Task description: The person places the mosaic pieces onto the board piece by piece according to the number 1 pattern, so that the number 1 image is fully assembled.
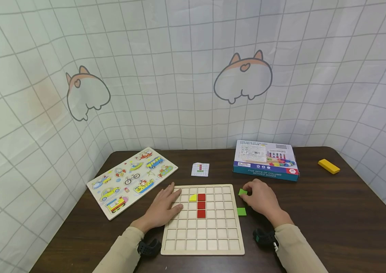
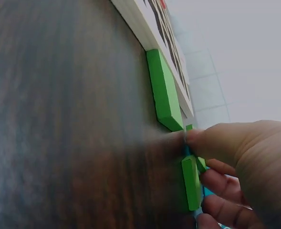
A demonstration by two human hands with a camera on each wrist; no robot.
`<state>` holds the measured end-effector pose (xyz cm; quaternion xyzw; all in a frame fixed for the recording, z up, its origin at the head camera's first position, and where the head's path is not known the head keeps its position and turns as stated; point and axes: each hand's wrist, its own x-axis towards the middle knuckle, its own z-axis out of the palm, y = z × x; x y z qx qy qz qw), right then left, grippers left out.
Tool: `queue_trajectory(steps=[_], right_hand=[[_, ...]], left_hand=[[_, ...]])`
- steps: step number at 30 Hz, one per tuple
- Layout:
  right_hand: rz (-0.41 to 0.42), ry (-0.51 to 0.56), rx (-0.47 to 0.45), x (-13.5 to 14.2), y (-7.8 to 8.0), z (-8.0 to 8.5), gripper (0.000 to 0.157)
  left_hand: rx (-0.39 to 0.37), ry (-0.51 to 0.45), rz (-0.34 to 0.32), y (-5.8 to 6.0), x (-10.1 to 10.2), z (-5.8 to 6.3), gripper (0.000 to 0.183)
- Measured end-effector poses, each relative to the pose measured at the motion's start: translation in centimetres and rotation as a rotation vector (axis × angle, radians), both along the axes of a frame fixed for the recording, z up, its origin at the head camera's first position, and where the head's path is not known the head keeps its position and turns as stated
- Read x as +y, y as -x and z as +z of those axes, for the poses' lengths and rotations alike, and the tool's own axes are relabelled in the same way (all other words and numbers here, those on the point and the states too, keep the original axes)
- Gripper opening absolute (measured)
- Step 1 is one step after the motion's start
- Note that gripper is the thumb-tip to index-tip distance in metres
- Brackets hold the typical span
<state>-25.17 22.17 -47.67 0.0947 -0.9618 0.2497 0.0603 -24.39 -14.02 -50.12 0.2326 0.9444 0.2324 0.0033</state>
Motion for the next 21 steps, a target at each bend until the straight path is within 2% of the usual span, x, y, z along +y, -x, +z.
queue_trajectory(steps=[7, 21], right_hand=[[0.001, 0.013, 0.045, -0.02, 0.24, -0.11, 0.024], [-0.006, 0.034, 0.057, -0.43, 0.09, 0.19, 0.027]], left_hand=[[-0.008, -0.003, 0.009, 0.04, 0.06, 0.02, 0.061], [-0.004, -0.006, 0.009, 0.07, 0.06, -0.03, 0.062]])
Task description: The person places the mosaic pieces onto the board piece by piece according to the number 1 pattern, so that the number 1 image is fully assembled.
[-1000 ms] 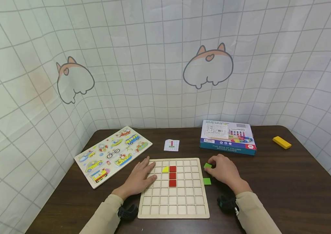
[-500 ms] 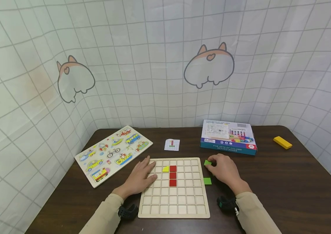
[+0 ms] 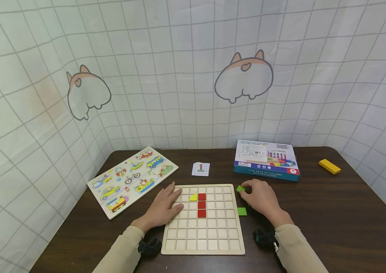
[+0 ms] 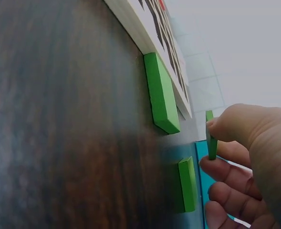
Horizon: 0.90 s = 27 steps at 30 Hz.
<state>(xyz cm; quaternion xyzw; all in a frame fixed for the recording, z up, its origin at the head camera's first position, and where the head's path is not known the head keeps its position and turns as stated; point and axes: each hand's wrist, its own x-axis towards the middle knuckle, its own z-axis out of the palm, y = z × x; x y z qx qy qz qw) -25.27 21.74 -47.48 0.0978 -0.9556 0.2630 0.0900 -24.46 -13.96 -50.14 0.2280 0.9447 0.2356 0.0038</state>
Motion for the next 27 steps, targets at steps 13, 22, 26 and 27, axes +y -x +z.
queue_trajectory(steps=[13, 22, 26, 27], right_hand=[[0.062, 0.022, 0.044, -1.4, -0.5, -0.1, 0.026], [0.159, 0.025, 0.002, -3.6, -1.4, 0.2, 0.025], [0.201, 0.028, -0.015, -4.6, -1.7, 0.2, 0.023], [0.208, 0.029, -0.015, -4.8, -1.7, 0.3, 0.023]], left_hand=[[-0.005, -0.002, 0.003, -0.2, 0.1, 0.2, 0.061], [-0.002, -0.007, 0.001, -0.1, 0.1, 0.3, 0.061], [-0.002, -0.006, 0.003, -0.1, 0.1, 0.2, 0.062], [-0.003, -0.005, 0.003, -0.1, 0.1, 0.2, 0.062]])
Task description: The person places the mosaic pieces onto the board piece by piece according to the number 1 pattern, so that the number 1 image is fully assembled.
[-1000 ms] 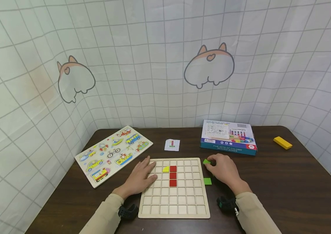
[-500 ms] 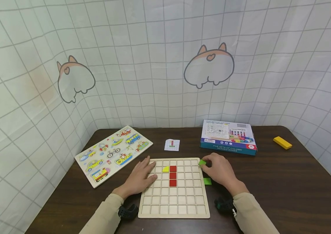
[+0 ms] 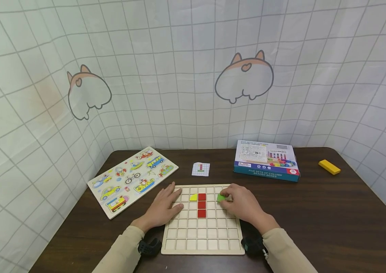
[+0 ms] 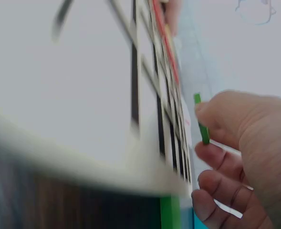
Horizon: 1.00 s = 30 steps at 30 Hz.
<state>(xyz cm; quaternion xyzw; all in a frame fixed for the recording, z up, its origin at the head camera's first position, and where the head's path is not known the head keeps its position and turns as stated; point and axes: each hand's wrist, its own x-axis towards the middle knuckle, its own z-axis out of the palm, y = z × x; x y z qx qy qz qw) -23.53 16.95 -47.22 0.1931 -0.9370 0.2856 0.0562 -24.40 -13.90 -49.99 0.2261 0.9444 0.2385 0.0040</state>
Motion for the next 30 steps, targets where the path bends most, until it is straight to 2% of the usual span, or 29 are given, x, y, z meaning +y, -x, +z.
queue_trajectory(steps=[11, 30], right_hand=[[0.022, 0.002, -0.016, -2.2, -0.9, 0.5, 0.020], [0.094, -0.025, 0.008, -3.9, -1.7, 0.4, 0.018]], left_hand=[[-0.003, 0.002, 0.001, 0.0, 0.0, 0.0, 0.061], [-0.015, 0.017, 0.006, 0.0, 0.1, 0.2, 0.061]])
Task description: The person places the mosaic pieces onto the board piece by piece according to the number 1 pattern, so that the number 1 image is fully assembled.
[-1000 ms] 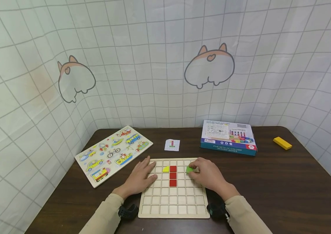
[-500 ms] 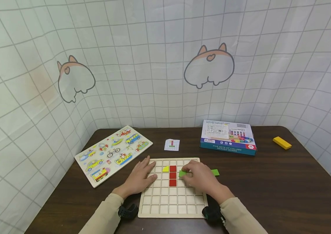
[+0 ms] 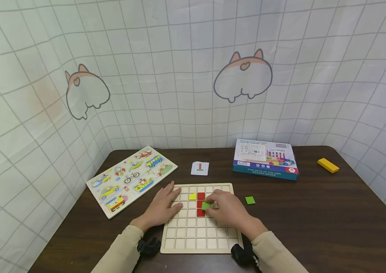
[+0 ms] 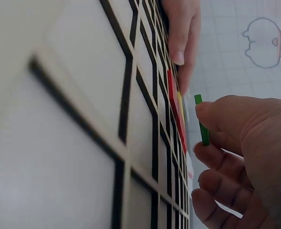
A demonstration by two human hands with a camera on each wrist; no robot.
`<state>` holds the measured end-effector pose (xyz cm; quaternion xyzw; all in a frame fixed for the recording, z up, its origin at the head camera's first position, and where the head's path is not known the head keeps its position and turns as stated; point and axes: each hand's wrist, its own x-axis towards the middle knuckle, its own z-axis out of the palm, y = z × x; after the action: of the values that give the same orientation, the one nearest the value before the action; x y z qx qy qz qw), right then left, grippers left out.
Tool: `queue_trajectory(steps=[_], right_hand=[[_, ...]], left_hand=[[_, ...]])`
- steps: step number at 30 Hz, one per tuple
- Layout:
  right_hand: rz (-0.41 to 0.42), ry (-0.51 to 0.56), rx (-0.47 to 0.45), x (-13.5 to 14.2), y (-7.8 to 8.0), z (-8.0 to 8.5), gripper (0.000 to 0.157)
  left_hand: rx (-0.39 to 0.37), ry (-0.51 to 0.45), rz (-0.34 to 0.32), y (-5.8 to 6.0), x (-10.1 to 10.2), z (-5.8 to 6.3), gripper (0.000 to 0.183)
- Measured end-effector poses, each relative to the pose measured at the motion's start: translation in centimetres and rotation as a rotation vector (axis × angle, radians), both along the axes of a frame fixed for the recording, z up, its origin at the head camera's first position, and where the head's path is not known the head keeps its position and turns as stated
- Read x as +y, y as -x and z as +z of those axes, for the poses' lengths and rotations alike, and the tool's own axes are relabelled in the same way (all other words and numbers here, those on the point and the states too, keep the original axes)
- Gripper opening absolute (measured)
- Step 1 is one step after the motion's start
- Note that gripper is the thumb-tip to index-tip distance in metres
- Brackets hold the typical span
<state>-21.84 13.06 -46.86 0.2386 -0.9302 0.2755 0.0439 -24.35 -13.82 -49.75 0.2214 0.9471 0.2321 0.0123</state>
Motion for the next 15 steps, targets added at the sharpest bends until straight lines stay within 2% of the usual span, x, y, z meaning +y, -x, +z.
queue_trajectory(steps=[8, 15], right_hand=[[0.106, -0.014, 0.059, -1.1, -0.7, -0.2, 0.017], [0.139, -0.034, 0.014, -2.2, -1.4, 0.0, 0.021]], left_hand=[[0.005, 0.005, 0.002, 0.1, 0.1, -0.1, 0.061], [0.011, 0.015, 0.003, 0.1, 0.0, -0.2, 0.061]])
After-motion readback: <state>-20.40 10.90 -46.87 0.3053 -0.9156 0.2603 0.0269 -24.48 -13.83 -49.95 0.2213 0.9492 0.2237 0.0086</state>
